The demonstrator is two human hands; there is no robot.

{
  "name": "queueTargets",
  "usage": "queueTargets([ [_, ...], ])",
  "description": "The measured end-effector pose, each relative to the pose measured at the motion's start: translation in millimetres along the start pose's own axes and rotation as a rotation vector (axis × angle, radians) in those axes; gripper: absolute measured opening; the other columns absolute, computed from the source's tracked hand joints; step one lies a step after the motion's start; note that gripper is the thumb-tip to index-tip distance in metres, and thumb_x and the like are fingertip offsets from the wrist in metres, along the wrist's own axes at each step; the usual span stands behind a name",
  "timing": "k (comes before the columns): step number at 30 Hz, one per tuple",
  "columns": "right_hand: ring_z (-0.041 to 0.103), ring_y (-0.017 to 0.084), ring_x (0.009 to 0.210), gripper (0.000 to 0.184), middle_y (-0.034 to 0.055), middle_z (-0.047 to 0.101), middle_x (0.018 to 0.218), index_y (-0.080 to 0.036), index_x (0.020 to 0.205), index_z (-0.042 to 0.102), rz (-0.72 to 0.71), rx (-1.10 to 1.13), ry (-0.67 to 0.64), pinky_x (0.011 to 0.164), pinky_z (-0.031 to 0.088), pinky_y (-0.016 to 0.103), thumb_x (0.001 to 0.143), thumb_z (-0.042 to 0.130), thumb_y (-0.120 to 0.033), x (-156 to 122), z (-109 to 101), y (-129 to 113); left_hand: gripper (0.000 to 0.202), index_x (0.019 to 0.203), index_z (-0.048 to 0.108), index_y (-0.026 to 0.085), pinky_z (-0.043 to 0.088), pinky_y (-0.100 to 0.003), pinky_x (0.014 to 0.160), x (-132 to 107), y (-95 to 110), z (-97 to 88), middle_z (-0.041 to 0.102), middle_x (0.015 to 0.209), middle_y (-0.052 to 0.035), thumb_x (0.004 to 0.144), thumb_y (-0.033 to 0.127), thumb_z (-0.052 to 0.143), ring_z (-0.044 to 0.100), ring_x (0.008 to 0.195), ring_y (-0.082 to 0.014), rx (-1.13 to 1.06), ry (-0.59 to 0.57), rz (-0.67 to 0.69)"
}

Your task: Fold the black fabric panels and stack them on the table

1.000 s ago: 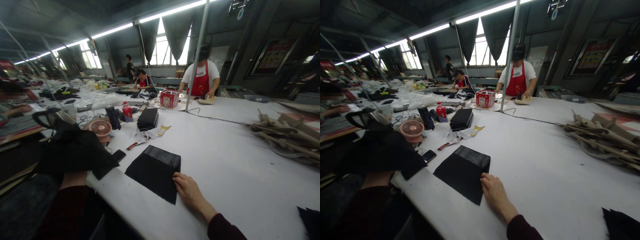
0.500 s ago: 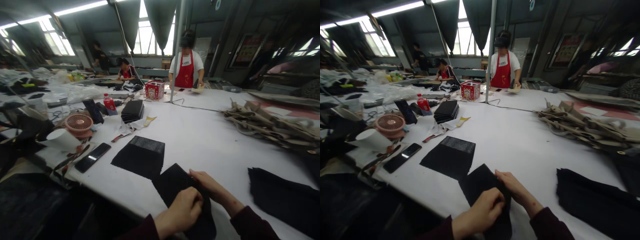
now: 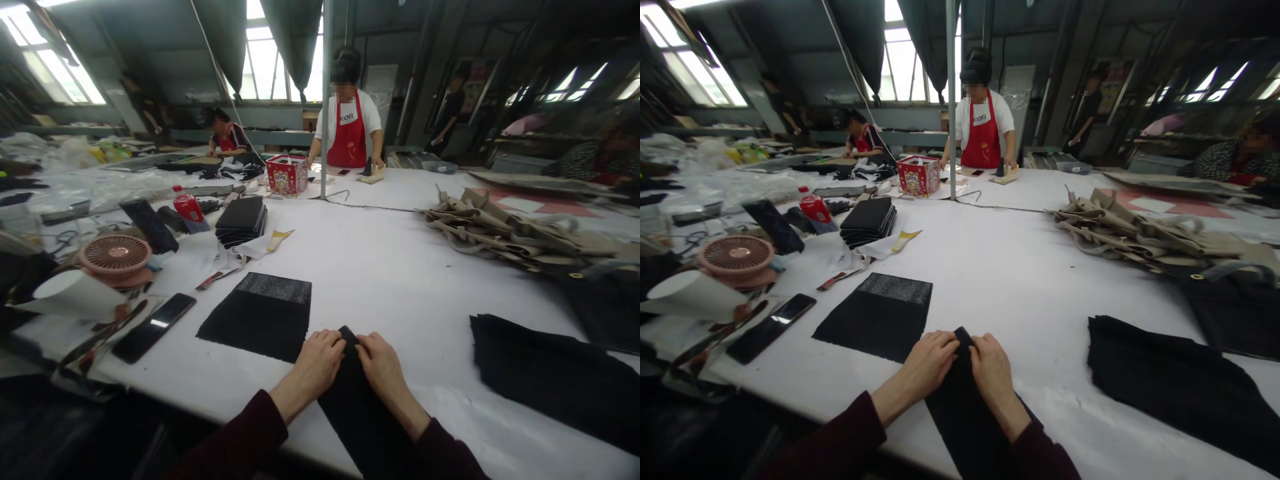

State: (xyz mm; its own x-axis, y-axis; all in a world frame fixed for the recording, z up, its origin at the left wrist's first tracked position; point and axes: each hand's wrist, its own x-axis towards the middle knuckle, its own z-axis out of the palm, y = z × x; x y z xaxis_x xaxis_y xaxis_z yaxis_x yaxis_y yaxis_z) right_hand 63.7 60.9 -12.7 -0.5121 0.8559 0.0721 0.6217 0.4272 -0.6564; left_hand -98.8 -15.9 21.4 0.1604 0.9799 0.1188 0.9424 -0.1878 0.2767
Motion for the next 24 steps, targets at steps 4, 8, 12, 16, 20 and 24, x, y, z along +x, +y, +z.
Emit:
queueTargets([
  [4, 0.054, 0.021, 0.082, 0.031, 0.0069, 0.057, 0.085, -0.021, 0.111, 0.065, -0.179, -0.177, 0.227, 0.077, 0.045, 0.033, 0.097, 0.037, -0.020, -13.7, 23.8, 7.3, 0.017, 0.103, 0.061, 0.019, 0.047, -0.038, 0.086, 2.9, -2.0, 14.6, 0.063, 0.104, -0.0067, 0.094, 0.015, 0.047, 0.057, 0.098, -0.0235, -0.004, 0.051, 0.027],
  [8, 0.051, 0.021, 0.082, 0.031, 0.0076, 0.055, 0.086, -0.013, 0.117, 0.061, -0.363, -0.256, 0.338, 0.076, 0.046, 0.034, 0.099, 0.036, -0.014, -17.0, 32.9, 11.7, 0.027, 0.120, 0.056, 0.018, 0.048, -0.038, 0.088, 0.8, -7.8, 28.9, 0.062, 0.108, -0.0073, 0.094, 0.013, 0.046, 0.056, 0.101, -0.0232, -0.052, 0.152, 0.021],
  [12, 0.050, 0.021, 0.083, 0.032, 0.0086, 0.054, 0.088, -0.009, 0.123, 0.057, -0.450, -0.323, 0.332, 0.075, 0.047, 0.035, 0.099, 0.035, -0.011, -17.6, 32.2, 8.6, 0.044, 0.138, 0.044, 0.018, 0.048, -0.040, 0.091, -0.2, -12.8, 36.1, 0.060, 0.114, -0.0091, 0.095, 0.011, 0.044, 0.054, 0.104, -0.0238, -0.053, 0.167, 0.043],
  [16, 0.049, 0.022, 0.084, 0.034, 0.0100, 0.054, 0.090, -0.005, 0.127, 0.053, -0.469, -0.365, 0.300, 0.075, 0.047, 0.038, 0.098, 0.035, -0.010, -19.4, 31.0, 6.5, 0.049, 0.141, 0.043, 0.021, 0.046, -0.042, 0.094, -0.2, -14.3, 36.7, 0.058, 0.117, -0.0089, 0.093, 0.010, 0.045, 0.053, 0.106, -0.0240, -0.026, 0.165, 0.034],
  [20, 0.049, 0.022, 0.083, 0.035, 0.0100, 0.054, 0.090, -0.004, 0.128, 0.052, -0.469, -0.384, 0.269, 0.074, 0.047, 0.039, 0.097, 0.036, -0.009, -20.1, 31.5, 7.0, 0.048, 0.138, 0.047, 0.024, 0.046, -0.041, 0.094, 0.0, -14.9, 35.7, 0.058, 0.114, -0.0075, 0.092, 0.011, 0.047, 0.054, 0.104, -0.0228, -0.003, 0.169, 0.006],
  [24, 0.048, 0.022, 0.083, 0.035, 0.0096, 0.053, 0.090, -0.005, 0.128, 0.052, -0.463, -0.384, 0.258, 0.074, 0.047, 0.039, 0.097, 0.037, -0.008, -19.4, 32.5, 7.3, 0.047, 0.138, 0.048, 0.024, 0.045, -0.041, 0.094, 0.2, -15.9, 36.7, 0.058, 0.114, -0.0074, 0.093, 0.012, 0.047, 0.054, 0.105, -0.0225, -0.008, 0.167, -0.003],
])
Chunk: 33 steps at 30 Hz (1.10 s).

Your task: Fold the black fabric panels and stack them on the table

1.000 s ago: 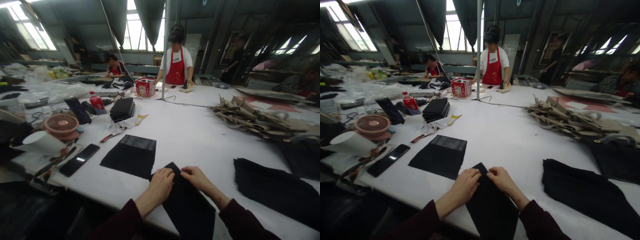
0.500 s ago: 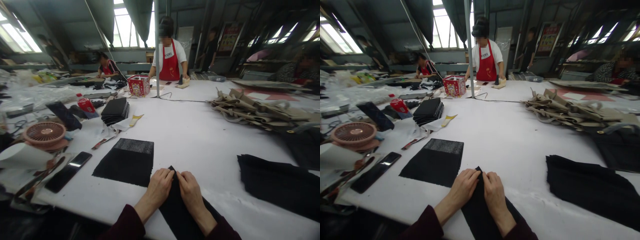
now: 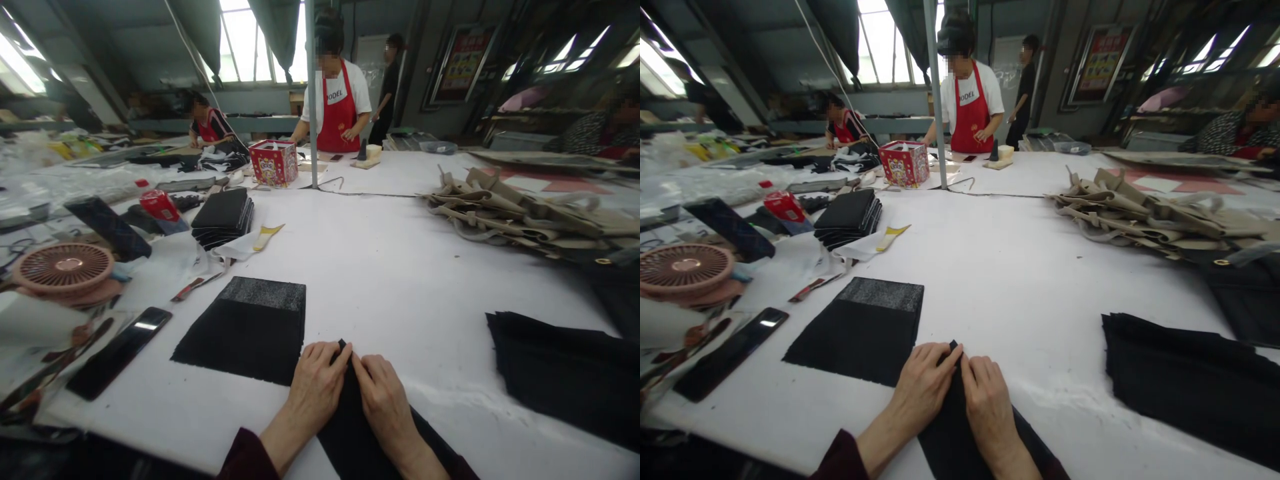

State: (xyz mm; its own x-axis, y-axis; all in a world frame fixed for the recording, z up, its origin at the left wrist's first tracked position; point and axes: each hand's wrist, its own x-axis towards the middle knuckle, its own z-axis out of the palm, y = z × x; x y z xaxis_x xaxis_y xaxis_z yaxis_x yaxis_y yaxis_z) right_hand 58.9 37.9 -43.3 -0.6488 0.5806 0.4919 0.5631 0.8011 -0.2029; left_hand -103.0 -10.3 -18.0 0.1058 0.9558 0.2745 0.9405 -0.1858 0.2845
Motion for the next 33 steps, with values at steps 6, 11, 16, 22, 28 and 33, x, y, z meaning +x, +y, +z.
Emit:
queueTargets([
  [6, 0.048, 0.022, 0.084, 0.033, 0.0095, 0.053, 0.090, -0.005, 0.126, 0.053, 0.001, 0.000, -0.006, 0.075, 0.047, 0.040, 0.097, 0.037, -0.008, 0.4, 0.5, -0.1, 0.045, 0.138, 0.048, 0.024, 0.044, -0.042, 0.093, 0.5, -0.9, 0.5, 0.058, 0.116, -0.0075, 0.094, 0.013, 0.045, 0.053, 0.106, -0.0228, -0.012, -0.011, -0.014],
  [11, 0.048, 0.022, 0.083, 0.032, 0.0090, 0.052, 0.089, -0.006, 0.123, 0.054, -0.001, -0.003, 0.004, 0.074, 0.047, 0.039, 0.097, 0.037, -0.008, 0.9, 0.4, -0.2, 0.043, 0.138, 0.048, 0.022, 0.044, -0.043, 0.095, 1.8, -0.2, -0.6, 0.058, 0.117, -0.0073, 0.095, 0.015, 0.045, 0.053, 0.106, -0.0227, -0.014, -0.016, -0.023],
  [16, 0.048, 0.022, 0.083, 0.030, 0.0089, 0.052, 0.089, -0.006, 0.121, 0.055, -0.002, 0.001, -0.001, 0.075, 0.047, 0.039, 0.097, 0.038, -0.007, 0.8, 0.7, -0.4, 0.042, 0.137, 0.049, 0.021, 0.044, -0.043, 0.094, 1.6, 0.7, -0.4, 0.058, 0.118, -0.0077, 0.095, 0.015, 0.045, 0.053, 0.106, -0.0232, -0.009, -0.023, -0.029],
  [22, 0.049, 0.022, 0.084, 0.030, 0.0095, 0.053, 0.090, -0.005, 0.121, 0.056, -0.003, 0.005, 0.004, 0.075, 0.047, 0.039, 0.096, 0.038, -0.007, 0.7, 0.5, -0.3, 0.042, 0.138, 0.047, 0.020, 0.043, -0.044, 0.095, 1.8, 0.1, -0.9, 0.058, 0.119, -0.0078, 0.097, 0.016, 0.043, 0.052, 0.107, -0.0236, -0.023, -0.031, -0.035],
  [28, 0.050, 0.022, 0.084, 0.031, 0.0093, 0.054, 0.090, -0.007, 0.122, 0.056, 0.013, -0.004, 0.002, 0.075, 0.047, 0.039, 0.097, 0.039, -0.009, 0.3, 0.7, -0.7, 0.041, 0.136, 0.049, 0.020, 0.043, -0.044, 0.095, 2.2, 0.5, 0.7, 0.058, 0.119, -0.0082, 0.096, 0.016, 0.043, 0.052, 0.107, -0.0240, -0.014, -0.025, -0.038],
  [33, 0.051, 0.023, 0.085, 0.031, 0.0099, 0.055, 0.091, -0.009, 0.120, 0.057, 0.016, -0.016, -0.001, 0.075, 0.047, 0.039, 0.097, 0.037, -0.009, 1.7, -0.5, -1.4, 0.040, 0.135, 0.049, 0.017, 0.044, -0.044, 0.095, 4.2, 1.1, -3.0, 0.059, 0.118, -0.0097, 0.095, 0.019, 0.047, 0.054, 0.107, -0.0251, 0.029, -0.019, -0.057],
])
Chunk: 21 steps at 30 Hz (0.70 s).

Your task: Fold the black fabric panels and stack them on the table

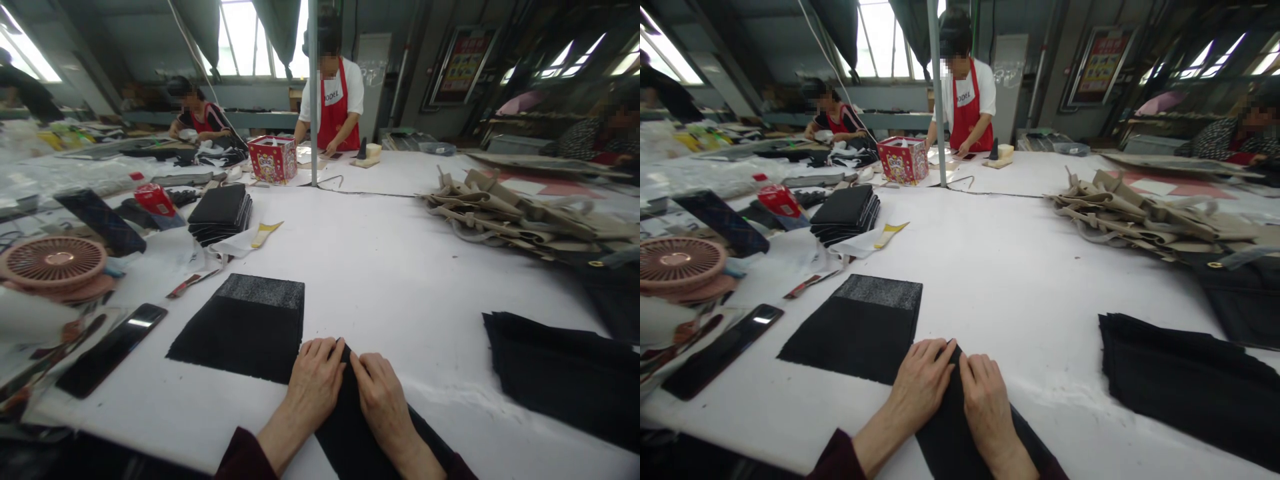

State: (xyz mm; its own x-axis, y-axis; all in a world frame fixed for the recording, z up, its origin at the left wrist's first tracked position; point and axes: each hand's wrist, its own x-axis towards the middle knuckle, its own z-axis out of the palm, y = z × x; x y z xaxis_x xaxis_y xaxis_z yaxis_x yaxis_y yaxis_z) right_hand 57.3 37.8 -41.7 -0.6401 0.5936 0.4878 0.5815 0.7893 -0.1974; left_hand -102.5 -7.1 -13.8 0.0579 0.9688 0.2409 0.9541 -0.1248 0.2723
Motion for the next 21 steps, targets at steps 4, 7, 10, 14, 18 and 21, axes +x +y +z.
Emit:
queueTargets([
  [4, 0.051, 0.022, 0.084, 0.031, 0.0099, 0.055, 0.091, -0.009, 0.120, 0.057, -0.001, -0.003, 0.010, 0.074, 0.047, 0.038, 0.096, 0.036, -0.008, -0.3, -0.9, -0.3, 0.042, 0.136, 0.048, 0.018, 0.042, -0.044, 0.099, 0.5, 0.3, -7.2, 0.056, 0.129, -0.0105, 0.094, 0.020, 0.048, 0.052, 0.115, -0.0263, 0.026, 0.049, 0.012],
  [7, 0.050, 0.022, 0.083, 0.032, 0.0088, 0.054, 0.090, -0.011, 0.119, 0.057, 0.005, 0.002, 0.001, 0.074, 0.046, 0.037, 0.096, 0.035, -0.007, -0.4, -0.4, -0.3, 0.044, 0.137, 0.047, 0.020, 0.036, -0.043, 0.106, 0.6, 0.2, -8.9, 0.054, 0.136, -0.0072, 0.094, 0.014, 0.044, 0.048, 0.124, -0.0251, 0.041, 0.031, 0.103],
  [10, 0.049, 0.021, 0.082, 0.030, 0.0082, 0.054, 0.088, -0.011, 0.116, 0.059, 0.002, -0.002, -0.008, 0.074, 0.045, 0.035, 0.096, 0.036, -0.007, 4.4, 1.4, 0.7, 0.040, 0.131, 0.053, 0.019, 0.031, -0.042, 0.111, 4.8, -2.9, -7.6, 0.058, 0.132, -0.0062, 0.092, 0.012, 0.045, 0.045, 0.129, -0.0252, 0.089, -0.013, 0.162],
  [14, 0.048, 0.021, 0.084, 0.029, 0.0076, 0.054, 0.088, -0.011, 0.116, 0.060, 0.010, -0.010, -0.026, 0.075, 0.043, 0.034, 0.095, 0.041, -0.007, 19.5, 6.1, 5.2, 0.038, 0.131, 0.053, 0.016, 0.022, -0.041, 0.117, 16.8, -11.8, -9.1, 0.058, 0.131, -0.0069, 0.094, 0.014, 0.045, 0.039, 0.135, -0.0239, 0.184, -0.030, 0.203],
  [18, 0.049, 0.020, 0.084, 0.032, 0.0066, 0.054, 0.087, -0.014, 0.119, 0.060, -0.003, -0.009, -0.012, 0.074, 0.042, 0.031, 0.094, 0.041, -0.008, 27.2, 9.7, 13.2, 0.039, 0.132, 0.051, 0.016, 0.018, -0.041, 0.118, 24.1, -16.7, -12.8, 0.058, 0.130, -0.0068, 0.093, 0.014, 0.046, 0.041, 0.132, -0.0228, 0.240, -0.031, 0.226],
  [21, 0.049, 0.019, 0.083, 0.032, 0.0064, 0.053, 0.087, -0.014, 0.119, 0.060, -0.017, 0.001, 0.011, 0.073, 0.042, 0.031, 0.094, 0.040, -0.008, 20.8, 8.9, 19.4, 0.042, 0.133, 0.050, 0.019, 0.019, -0.041, 0.118, 23.0, -15.3, -13.1, 0.057, 0.130, -0.0055, 0.091, 0.013, 0.048, 0.043, 0.129, -0.0217, 0.240, -0.026, 0.218],
])
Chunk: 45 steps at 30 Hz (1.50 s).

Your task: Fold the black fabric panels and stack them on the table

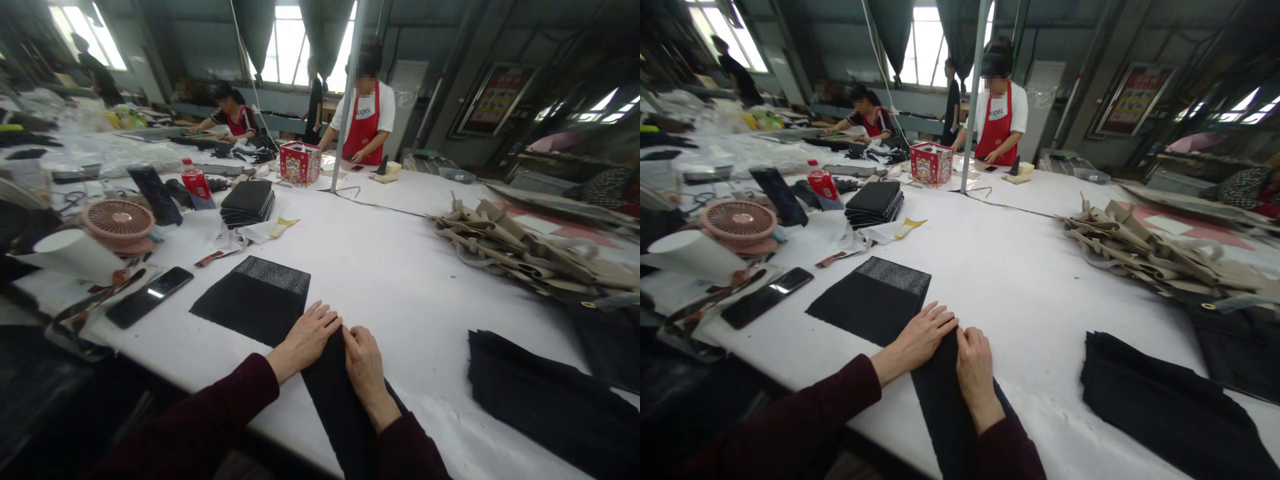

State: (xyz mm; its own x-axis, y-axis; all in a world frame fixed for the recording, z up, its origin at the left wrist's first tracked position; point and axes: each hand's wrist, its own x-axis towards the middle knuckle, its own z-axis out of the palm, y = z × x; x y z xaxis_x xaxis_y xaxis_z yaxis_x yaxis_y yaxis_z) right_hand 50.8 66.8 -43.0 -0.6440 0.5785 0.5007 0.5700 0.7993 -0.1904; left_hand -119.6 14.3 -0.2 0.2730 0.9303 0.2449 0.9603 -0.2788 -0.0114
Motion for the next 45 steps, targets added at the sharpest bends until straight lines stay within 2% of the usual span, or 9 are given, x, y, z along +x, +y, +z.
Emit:
queueTargets([
  [3, 0.049, 0.020, 0.083, 0.033, 0.0068, 0.053, 0.087, -0.014, 0.119, 0.060, -0.008, 0.010, 0.017, 0.072, 0.041, 0.032, 0.094, 0.038, -0.007, -10.3, -4.2, 3.4, 0.047, 0.135, 0.047, 0.022, 0.020, -0.040, 0.117, -2.2, 2.6, 0.0, 0.055, 0.131, -0.0052, 0.090, 0.012, 0.050, 0.044, 0.127, -0.0208, -0.008, 0.000, -0.012],
  [8, 0.048, 0.020, 0.083, 0.032, 0.0067, 0.053, 0.086, -0.014, 0.118, 0.060, -0.018, 0.007, 0.022, 0.071, 0.041, 0.032, 0.095, 0.038, -0.008, -22.1, -13.2, 3.3, 0.045, 0.130, 0.052, 0.026, 0.022, -0.042, 0.116, -3.4, 3.5, -2.6, 0.054, 0.133, -0.0057, 0.087, 0.013, 0.054, 0.044, 0.126, -0.0216, -0.001, -0.015, 0.019],
  [14, 0.048, 0.021, 0.087, 0.034, 0.0078, 0.054, 0.089, -0.013, 0.120, 0.059, -0.009, -0.009, 0.007, 0.073, 0.041, 0.033, 0.092, 0.041, -0.005, -34.0, -18.6, 3.5, 0.047, 0.129, 0.052, 0.020, 0.020, -0.043, 0.117, 0.7, 10.8, -9.0, 0.050, 0.136, -0.0085, 0.083, 0.010, 0.052, 0.039, 0.132, -0.0242, 0.055, -0.028, 0.066],
  [20, 0.048, 0.021, 0.085, 0.032, 0.0070, 0.054, 0.088, -0.014, 0.115, 0.060, -0.007, -0.032, 0.024, 0.072, 0.040, 0.032, 0.090, 0.043, -0.003, -43.7, -29.1, 4.1, 0.042, 0.125, 0.053, 0.010, 0.020, -0.042, 0.117, 6.3, 24.6, -5.8, 0.060, 0.117, -0.0127, 0.084, 0.013, 0.050, 0.048, 0.120, -0.0243, 0.108, -0.068, 0.094],
  [27, 0.048, 0.021, 0.083, 0.031, 0.0063, 0.053, 0.087, -0.016, 0.113, 0.060, 0.011, -0.031, 0.018, 0.072, 0.040, 0.033, 0.090, 0.043, -0.002, -57.4, -37.7, 7.2, 0.051, 0.135, 0.046, 0.008, 0.022, -0.044, 0.115, 0.4, 32.2, -0.7, 0.053, 0.134, -0.0184, 0.084, 0.012, 0.049, 0.043, 0.131, -0.0273, 0.162, -0.072, 0.108],
  [33, 0.049, 0.021, 0.084, 0.034, 0.0063, 0.053, 0.088, -0.015, 0.118, 0.058, 0.019, -0.007, 0.000, 0.074, 0.041, 0.034, 0.090, 0.043, -0.002, -66.0, -42.2, 9.4, 0.048, 0.133, 0.048, 0.010, 0.022, -0.041, 0.116, 2.6, 32.7, -2.9, 0.058, 0.124, -0.0134, 0.085, 0.011, 0.048, 0.049, 0.122, -0.0236, 0.123, -0.081, 0.146],
  [40, 0.049, 0.021, 0.085, 0.036, 0.0069, 0.054, 0.090, -0.014, 0.119, 0.058, 0.035, -0.006, -0.024, 0.075, 0.043, 0.034, 0.089, 0.044, 0.000, -71.2, -47.4, 10.2, 0.057, 0.140, 0.041, 0.014, 0.021, -0.043, 0.117, -2.8, 33.9, -1.8, 0.053, 0.134, -0.0135, 0.083, 0.011, 0.049, 0.045, 0.128, -0.0242, 0.132, -0.117, 0.166],
  [45, 0.048, 0.021, 0.084, 0.031, 0.0070, 0.054, 0.089, -0.013, 0.115, 0.060, 0.035, -0.006, -0.015, 0.075, 0.042, 0.034, 0.090, 0.045, -0.002, -77.2, -49.6, 12.2, 0.050, 0.136, 0.046, 0.014, 0.023, -0.042, 0.116, 2.6, 38.1, -7.6, 0.056, 0.128, -0.0122, 0.086, 0.009, 0.045, 0.046, 0.126, -0.0233, 0.120, -0.121, 0.187],
])
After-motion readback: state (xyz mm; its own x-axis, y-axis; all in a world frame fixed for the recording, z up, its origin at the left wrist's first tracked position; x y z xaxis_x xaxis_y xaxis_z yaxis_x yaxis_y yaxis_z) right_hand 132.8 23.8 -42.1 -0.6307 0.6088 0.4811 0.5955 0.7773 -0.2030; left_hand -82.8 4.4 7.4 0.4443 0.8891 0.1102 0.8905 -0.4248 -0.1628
